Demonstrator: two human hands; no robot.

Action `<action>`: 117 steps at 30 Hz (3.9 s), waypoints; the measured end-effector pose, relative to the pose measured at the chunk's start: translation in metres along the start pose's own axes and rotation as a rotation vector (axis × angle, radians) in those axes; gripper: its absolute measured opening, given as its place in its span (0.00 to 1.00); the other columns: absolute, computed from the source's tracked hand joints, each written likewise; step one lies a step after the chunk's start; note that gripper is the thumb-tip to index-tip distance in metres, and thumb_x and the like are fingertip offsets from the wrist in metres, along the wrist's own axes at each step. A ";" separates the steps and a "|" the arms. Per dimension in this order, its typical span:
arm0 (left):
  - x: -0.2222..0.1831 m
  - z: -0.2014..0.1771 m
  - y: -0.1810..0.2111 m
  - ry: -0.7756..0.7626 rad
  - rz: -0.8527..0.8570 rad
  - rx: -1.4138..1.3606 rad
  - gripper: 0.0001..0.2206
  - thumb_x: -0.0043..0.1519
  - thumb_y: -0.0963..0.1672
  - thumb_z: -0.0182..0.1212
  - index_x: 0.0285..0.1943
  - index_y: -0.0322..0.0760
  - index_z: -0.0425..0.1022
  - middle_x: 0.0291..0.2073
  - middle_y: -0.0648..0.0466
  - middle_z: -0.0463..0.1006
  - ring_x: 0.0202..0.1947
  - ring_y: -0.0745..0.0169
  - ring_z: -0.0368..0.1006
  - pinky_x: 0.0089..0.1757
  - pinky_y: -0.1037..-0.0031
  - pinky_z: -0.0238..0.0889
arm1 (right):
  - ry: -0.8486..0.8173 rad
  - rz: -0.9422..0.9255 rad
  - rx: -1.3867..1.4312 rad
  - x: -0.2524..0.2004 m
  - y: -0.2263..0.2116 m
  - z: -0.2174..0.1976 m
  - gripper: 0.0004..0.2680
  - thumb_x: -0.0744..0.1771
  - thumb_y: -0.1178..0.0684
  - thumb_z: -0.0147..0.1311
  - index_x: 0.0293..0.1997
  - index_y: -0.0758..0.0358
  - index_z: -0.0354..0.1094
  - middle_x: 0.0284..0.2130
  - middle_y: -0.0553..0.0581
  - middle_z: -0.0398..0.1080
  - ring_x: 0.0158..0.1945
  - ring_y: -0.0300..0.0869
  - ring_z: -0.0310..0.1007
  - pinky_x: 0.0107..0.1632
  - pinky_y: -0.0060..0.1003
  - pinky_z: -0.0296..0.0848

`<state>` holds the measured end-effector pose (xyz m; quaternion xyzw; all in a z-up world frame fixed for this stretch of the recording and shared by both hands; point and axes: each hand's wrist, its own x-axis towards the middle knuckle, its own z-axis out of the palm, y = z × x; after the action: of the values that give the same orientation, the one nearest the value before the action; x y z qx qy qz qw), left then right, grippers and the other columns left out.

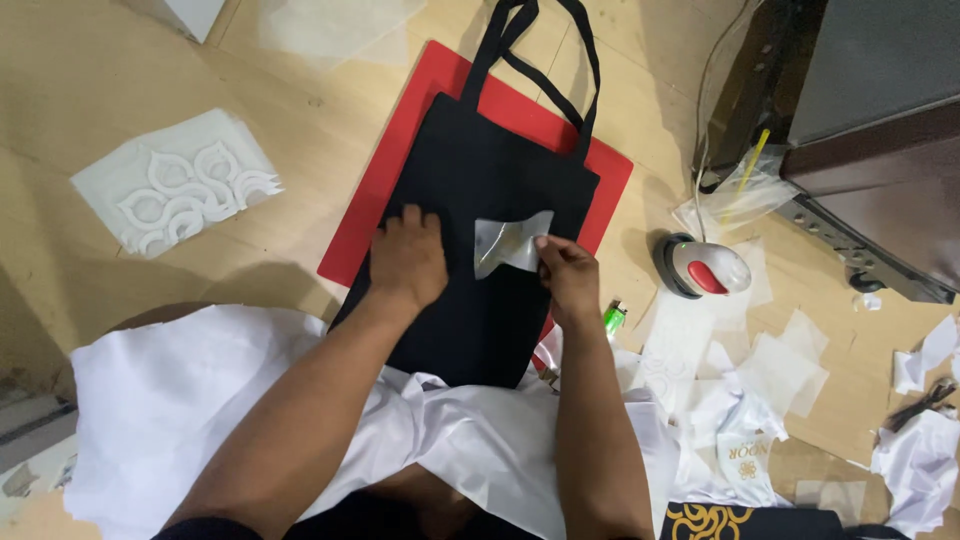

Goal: The recorder is applying heat-transfer decals or logos onto a black tote bag using a small handheld heat press machine.

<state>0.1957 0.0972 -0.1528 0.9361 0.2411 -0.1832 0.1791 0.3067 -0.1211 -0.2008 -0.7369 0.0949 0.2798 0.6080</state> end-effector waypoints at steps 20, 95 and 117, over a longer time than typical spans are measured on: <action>0.022 0.031 0.048 -0.110 0.315 0.124 0.30 0.61 0.47 0.56 0.69 0.22 0.59 0.67 0.34 0.59 0.67 0.38 0.55 0.63 0.49 0.47 | 0.379 -0.181 -0.559 0.034 0.010 0.041 0.09 0.64 0.50 0.66 0.36 0.67 0.79 0.27 0.58 0.80 0.28 0.36 0.78 0.33 0.31 0.74; 0.013 0.034 0.053 -0.226 0.288 0.343 0.37 0.61 0.48 0.53 0.76 0.23 0.44 0.72 0.36 0.48 0.71 0.33 0.44 0.61 0.43 0.48 | 0.202 -0.584 -1.282 0.059 -0.092 0.107 0.13 0.68 0.46 0.49 0.26 0.60 0.74 0.23 0.61 0.75 0.29 0.58 0.75 0.46 0.57 0.66; 0.020 0.092 -0.004 0.257 0.356 -0.040 0.28 0.63 0.52 0.52 0.72 0.39 0.63 0.65 0.49 0.64 0.67 0.51 0.56 0.64 0.52 0.46 | -0.171 -0.394 -1.411 0.090 -0.092 0.086 0.15 0.71 0.51 0.40 0.31 0.66 0.72 0.31 0.66 0.75 0.37 0.58 0.80 0.45 0.52 0.77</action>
<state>0.1868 0.0696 -0.2421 0.9758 0.0963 -0.0231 0.1948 0.4000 0.0006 -0.1800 -0.9318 -0.2896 0.2164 0.0336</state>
